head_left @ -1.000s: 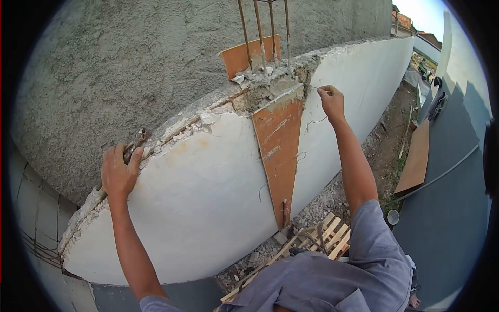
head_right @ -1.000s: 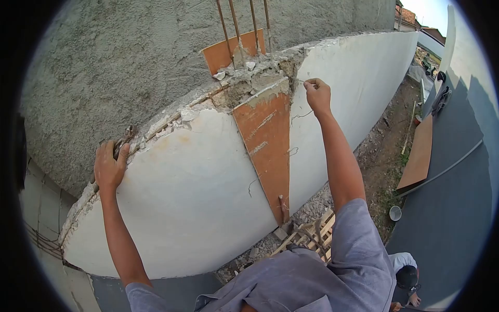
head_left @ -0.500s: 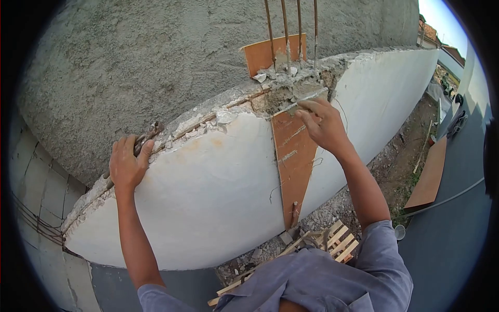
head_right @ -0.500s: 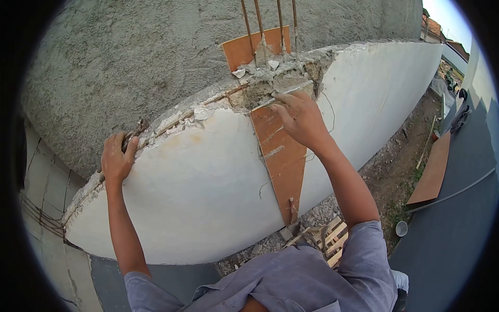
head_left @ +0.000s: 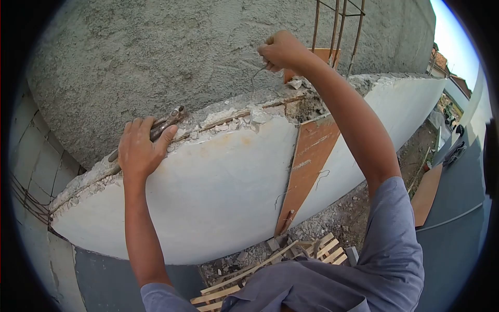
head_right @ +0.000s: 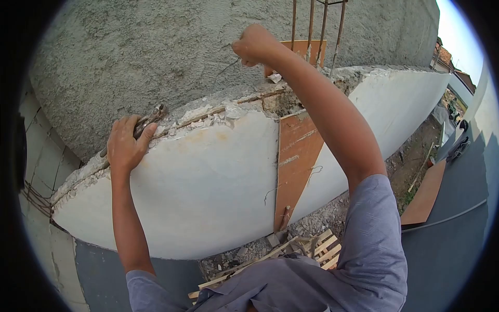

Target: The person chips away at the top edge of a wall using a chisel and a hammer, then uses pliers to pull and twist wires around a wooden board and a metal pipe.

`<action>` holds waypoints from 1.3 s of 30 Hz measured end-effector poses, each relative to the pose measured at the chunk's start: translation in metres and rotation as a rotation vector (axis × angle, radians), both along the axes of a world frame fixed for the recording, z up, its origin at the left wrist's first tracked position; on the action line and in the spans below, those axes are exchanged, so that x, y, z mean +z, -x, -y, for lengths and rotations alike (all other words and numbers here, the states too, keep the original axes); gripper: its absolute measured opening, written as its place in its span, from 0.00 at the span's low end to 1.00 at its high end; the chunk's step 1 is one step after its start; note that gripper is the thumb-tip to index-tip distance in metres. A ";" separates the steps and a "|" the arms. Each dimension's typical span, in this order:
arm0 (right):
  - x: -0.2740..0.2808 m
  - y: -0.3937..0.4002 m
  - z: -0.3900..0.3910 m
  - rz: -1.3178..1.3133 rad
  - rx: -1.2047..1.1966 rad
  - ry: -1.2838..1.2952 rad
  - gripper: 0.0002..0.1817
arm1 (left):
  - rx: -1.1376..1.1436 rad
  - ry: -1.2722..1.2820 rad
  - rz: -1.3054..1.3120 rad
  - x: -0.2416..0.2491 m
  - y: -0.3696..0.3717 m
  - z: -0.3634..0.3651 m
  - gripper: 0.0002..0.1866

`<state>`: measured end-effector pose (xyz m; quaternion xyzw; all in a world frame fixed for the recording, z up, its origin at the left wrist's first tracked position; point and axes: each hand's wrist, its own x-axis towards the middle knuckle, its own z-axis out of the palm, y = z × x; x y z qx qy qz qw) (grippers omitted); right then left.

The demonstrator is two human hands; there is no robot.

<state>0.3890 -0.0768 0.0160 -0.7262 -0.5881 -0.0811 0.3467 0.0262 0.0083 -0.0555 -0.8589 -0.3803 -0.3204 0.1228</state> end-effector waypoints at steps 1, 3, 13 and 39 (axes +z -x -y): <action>0.011 -0.007 -0.025 -0.027 0.007 0.012 0.16 | 0.005 -0.001 0.005 -0.002 0.001 -0.001 0.37; 0.038 -0.027 -0.059 -0.347 -0.119 -0.141 0.18 | 0.010 -0.006 0.020 -0.004 0.001 -0.005 0.39; 0.092 0.010 0.021 0.018 -0.281 0.171 0.22 | 0.035 0.024 0.000 0.000 -0.002 0.000 0.34; -0.273 -0.089 0.379 -1.083 -0.578 -0.801 0.12 | 0.036 -0.077 -0.129 -0.007 0.000 -0.003 0.29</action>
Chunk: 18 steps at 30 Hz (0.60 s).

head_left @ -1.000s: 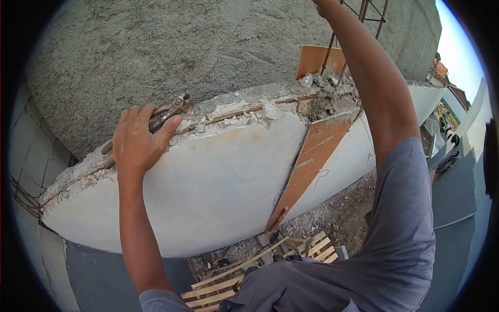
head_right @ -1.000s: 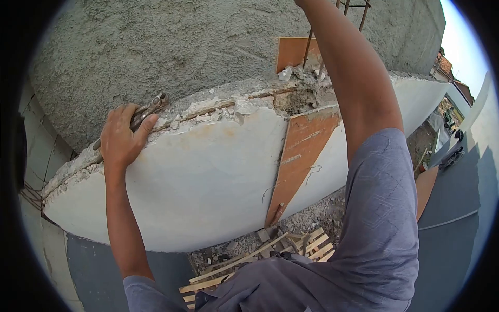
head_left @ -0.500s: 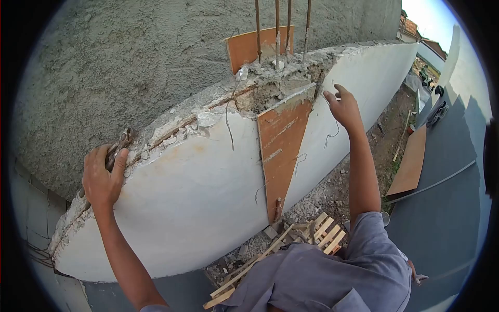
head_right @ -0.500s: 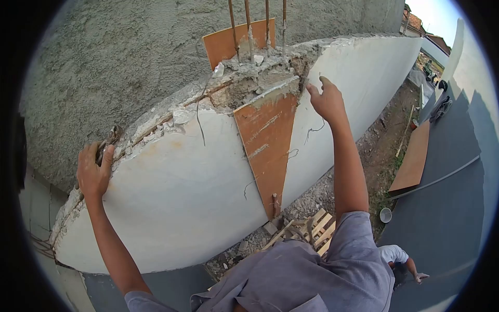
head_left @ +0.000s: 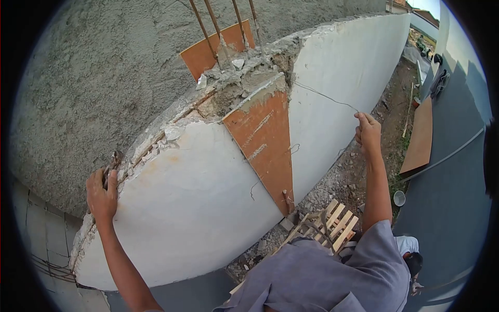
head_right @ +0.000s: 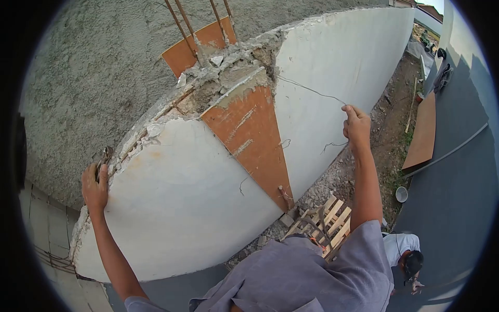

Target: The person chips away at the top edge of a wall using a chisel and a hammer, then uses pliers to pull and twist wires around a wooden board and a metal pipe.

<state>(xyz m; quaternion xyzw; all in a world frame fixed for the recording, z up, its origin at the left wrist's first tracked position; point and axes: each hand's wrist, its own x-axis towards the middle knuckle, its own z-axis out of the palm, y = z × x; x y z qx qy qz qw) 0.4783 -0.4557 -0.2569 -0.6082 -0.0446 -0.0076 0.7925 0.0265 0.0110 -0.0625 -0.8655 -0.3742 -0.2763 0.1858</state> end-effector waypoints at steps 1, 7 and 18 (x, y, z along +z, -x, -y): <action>-0.006 0.002 0.026 -0.009 -0.075 0.040 0.12 | -0.002 0.012 -0.008 0.000 0.002 0.000 0.29; -0.057 0.022 0.203 -0.047 -0.484 0.038 0.12 | 0.014 0.017 -0.029 0.002 -0.002 -0.002 0.29; 0.051 0.114 0.170 0.150 -0.367 0.228 0.14 | 0.059 0.006 -0.049 0.004 -0.002 0.000 0.31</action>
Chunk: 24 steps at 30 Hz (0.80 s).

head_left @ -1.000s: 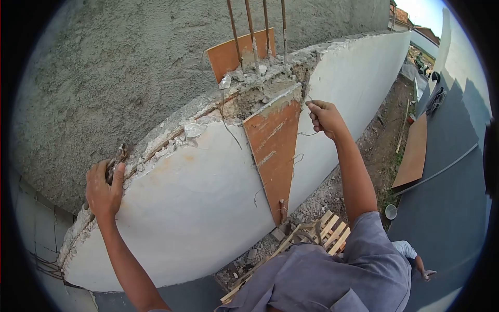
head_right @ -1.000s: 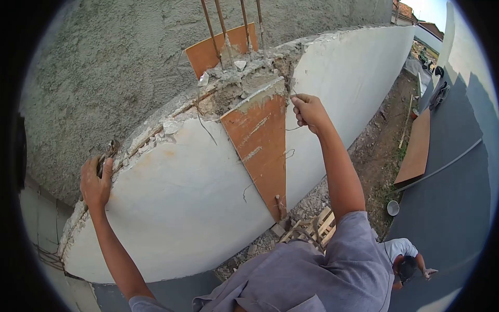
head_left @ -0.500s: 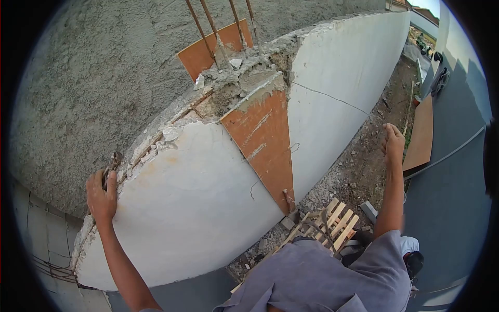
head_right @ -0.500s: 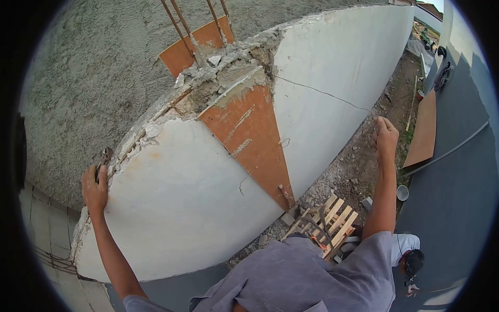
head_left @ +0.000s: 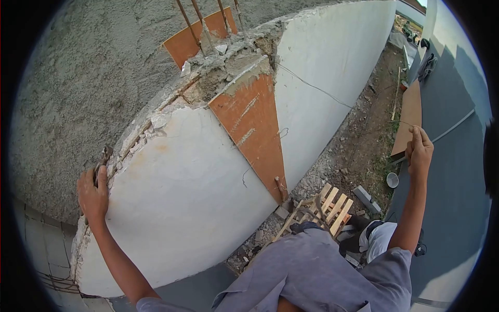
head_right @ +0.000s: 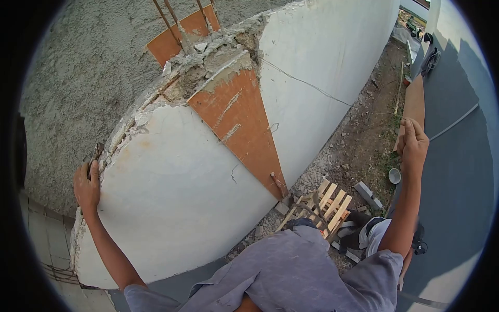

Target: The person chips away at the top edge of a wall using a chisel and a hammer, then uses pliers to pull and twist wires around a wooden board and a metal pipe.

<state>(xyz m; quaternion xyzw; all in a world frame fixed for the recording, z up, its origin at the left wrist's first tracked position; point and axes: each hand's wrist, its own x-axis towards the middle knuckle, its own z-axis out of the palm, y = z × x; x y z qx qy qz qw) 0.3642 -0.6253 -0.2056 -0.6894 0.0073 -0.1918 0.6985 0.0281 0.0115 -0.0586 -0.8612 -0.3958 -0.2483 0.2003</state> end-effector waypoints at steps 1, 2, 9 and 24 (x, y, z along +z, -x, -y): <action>0.000 -0.005 0.044 0.031 -0.113 -0.021 0.14 | -0.004 -0.071 0.000 -0.006 0.003 -0.014 0.31; -0.006 -0.009 0.110 0.040 -0.329 -0.076 0.15 | -0.006 -0.130 0.005 -0.013 0.006 -0.023 0.31; 0.048 0.124 0.221 0.276 -0.678 -0.207 0.17 | 0.034 0.087 -0.025 0.006 -0.002 0.003 0.35; 0.111 0.172 0.032 0.427 -0.400 0.200 0.14 | -0.112 0.252 0.004 0.025 0.022 0.022 0.34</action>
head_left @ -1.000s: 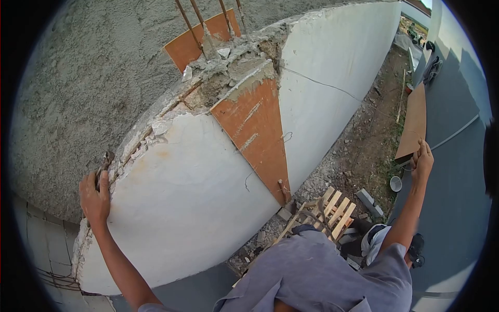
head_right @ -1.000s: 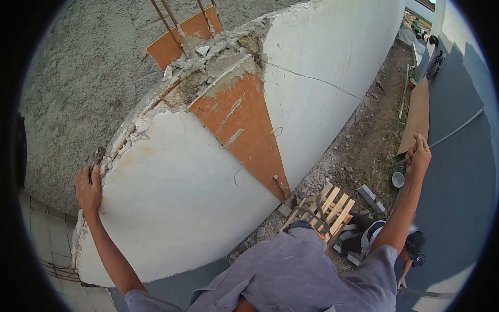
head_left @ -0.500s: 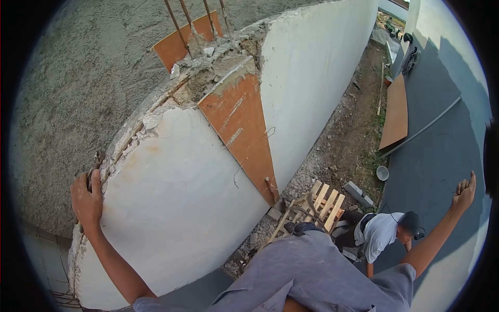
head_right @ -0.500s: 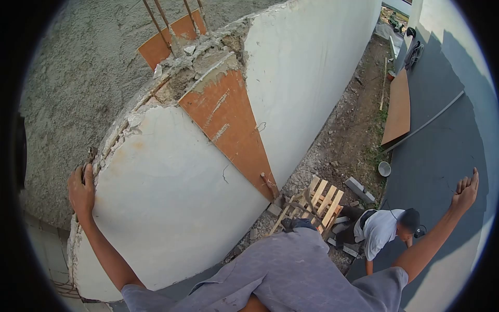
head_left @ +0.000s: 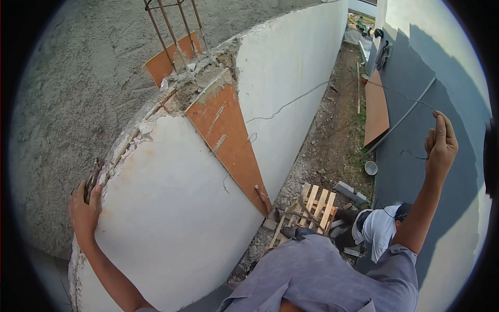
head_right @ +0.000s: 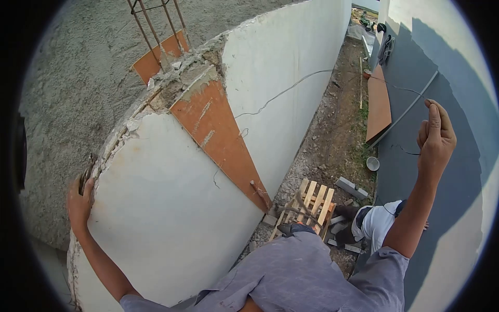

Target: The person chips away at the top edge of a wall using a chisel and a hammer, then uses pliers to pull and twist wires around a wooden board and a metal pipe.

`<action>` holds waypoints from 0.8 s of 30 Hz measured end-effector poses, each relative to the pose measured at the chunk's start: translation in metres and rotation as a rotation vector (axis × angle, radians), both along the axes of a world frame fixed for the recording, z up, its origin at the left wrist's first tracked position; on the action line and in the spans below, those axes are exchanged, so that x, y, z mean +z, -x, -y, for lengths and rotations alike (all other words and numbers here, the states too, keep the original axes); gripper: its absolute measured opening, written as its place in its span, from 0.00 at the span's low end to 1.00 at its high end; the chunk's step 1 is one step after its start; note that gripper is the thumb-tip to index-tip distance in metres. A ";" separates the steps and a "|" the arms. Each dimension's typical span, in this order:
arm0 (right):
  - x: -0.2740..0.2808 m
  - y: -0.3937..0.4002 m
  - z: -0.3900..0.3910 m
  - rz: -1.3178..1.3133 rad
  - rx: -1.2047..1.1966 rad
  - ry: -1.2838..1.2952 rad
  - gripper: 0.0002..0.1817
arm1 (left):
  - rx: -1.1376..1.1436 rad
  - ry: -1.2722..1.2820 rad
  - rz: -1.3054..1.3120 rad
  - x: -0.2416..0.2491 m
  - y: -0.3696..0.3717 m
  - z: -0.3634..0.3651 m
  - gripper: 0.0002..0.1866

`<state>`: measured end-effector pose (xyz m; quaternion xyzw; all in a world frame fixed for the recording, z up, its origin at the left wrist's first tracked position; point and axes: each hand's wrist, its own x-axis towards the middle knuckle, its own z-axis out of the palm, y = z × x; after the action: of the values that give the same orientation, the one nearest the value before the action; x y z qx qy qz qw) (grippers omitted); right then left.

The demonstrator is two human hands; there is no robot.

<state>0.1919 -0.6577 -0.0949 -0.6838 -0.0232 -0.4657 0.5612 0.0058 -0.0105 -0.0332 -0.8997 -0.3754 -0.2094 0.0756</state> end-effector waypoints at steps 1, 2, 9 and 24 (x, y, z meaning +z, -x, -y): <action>-0.010 0.001 -0.007 -0.039 0.084 0.024 0.14 | -0.015 -0.039 0.017 -0.005 0.005 -0.006 0.33; -0.020 0.002 -0.011 -0.079 0.169 0.054 0.13 | -0.043 -0.062 0.026 -0.007 0.011 -0.009 0.33; -0.070 -0.002 -0.043 -0.214 0.444 0.191 0.13 | -0.182 0.098 0.120 -0.001 0.038 -0.029 0.24; -0.105 -0.089 -0.070 -0.221 0.684 0.149 0.13 | -0.209 0.125 0.172 -0.007 0.048 -0.035 0.25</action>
<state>0.2807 -0.5880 -0.2001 -0.7217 -0.2236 -0.1716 0.6323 -0.0424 0.0246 -0.0399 -0.9157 -0.2970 -0.2684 -0.0351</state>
